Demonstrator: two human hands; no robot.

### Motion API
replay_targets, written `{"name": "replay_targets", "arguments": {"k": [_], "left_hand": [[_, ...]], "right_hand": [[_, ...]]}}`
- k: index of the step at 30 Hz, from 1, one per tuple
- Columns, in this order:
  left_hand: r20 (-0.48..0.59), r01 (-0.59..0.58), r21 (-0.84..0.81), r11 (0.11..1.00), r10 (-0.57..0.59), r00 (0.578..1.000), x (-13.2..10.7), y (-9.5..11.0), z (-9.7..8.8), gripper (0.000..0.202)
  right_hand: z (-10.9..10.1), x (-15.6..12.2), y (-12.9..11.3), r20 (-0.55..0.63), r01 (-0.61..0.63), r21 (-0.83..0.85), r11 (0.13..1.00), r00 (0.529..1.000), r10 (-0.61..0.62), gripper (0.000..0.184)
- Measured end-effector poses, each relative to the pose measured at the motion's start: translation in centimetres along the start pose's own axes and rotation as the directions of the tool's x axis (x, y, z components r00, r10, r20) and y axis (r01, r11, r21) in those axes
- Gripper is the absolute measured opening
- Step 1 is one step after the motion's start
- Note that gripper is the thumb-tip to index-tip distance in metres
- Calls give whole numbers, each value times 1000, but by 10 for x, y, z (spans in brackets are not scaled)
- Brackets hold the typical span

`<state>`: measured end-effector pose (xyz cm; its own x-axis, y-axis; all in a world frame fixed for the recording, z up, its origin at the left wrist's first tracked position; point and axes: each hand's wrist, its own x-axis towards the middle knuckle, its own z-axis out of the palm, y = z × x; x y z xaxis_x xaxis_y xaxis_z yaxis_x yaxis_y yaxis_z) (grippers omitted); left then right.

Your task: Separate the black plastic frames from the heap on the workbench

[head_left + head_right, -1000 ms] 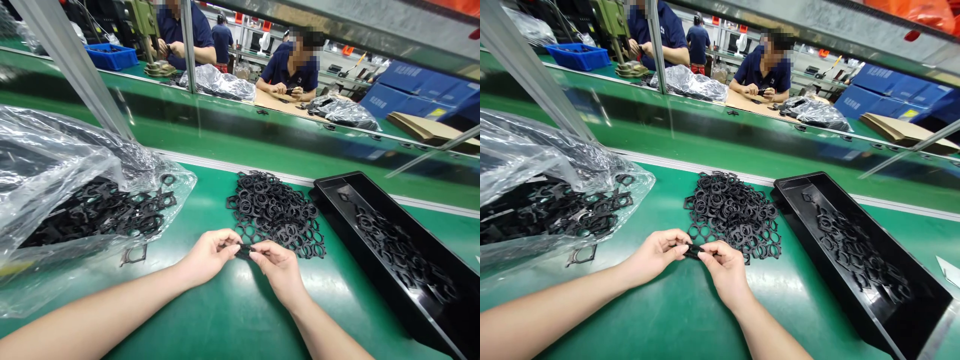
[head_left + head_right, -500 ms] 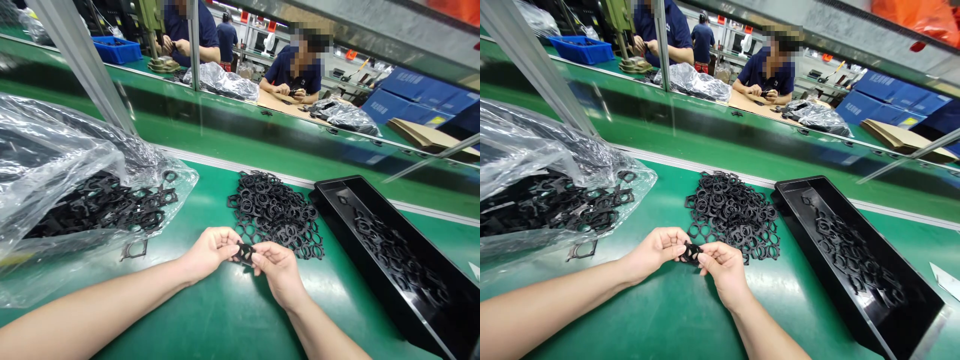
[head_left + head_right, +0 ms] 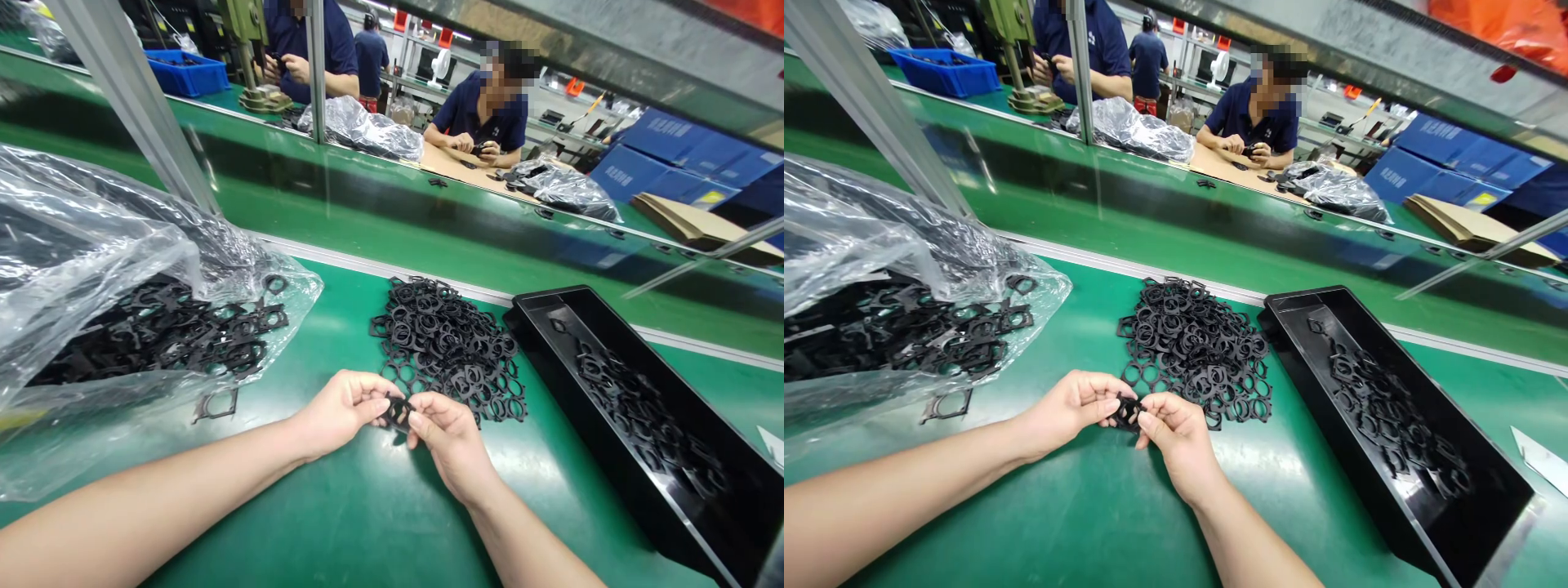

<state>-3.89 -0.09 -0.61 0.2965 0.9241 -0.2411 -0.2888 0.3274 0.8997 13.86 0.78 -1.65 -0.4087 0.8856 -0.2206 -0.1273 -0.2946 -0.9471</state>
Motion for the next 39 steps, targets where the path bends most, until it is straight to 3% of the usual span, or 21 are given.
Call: {"name": "replay_targets", "arguments": {"k": [12,23,29,34,37,39], "left_hand": [[34,25,133,991,-30,999,2,2,-4,37],[107,54,131,990,-69,992,4,4,-7,40],[-6,22,131,991,-22,1000,1,2,-2,34],[-107,-18,148,989,34,994,1,-4,2,27],[-86,6,176,984,10,996,2,-5,1,26],[-40,79,183,980,-72,997,3,-3,0,28]], "right_hand": [[-1,-1,2,17,-2,-53,999,1000,3,18],[-2,-1,2,-7,24,-94,995,1000,-25,19],[-1,0,2,-52,38,-83,996,998,-42,18],[2,0,-1,-99,45,-186,982,993,-65,20],[2,0,-2,-113,49,-232,972,991,-77,22],[1,0,-2,-113,60,-246,967,990,-90,22]]}}
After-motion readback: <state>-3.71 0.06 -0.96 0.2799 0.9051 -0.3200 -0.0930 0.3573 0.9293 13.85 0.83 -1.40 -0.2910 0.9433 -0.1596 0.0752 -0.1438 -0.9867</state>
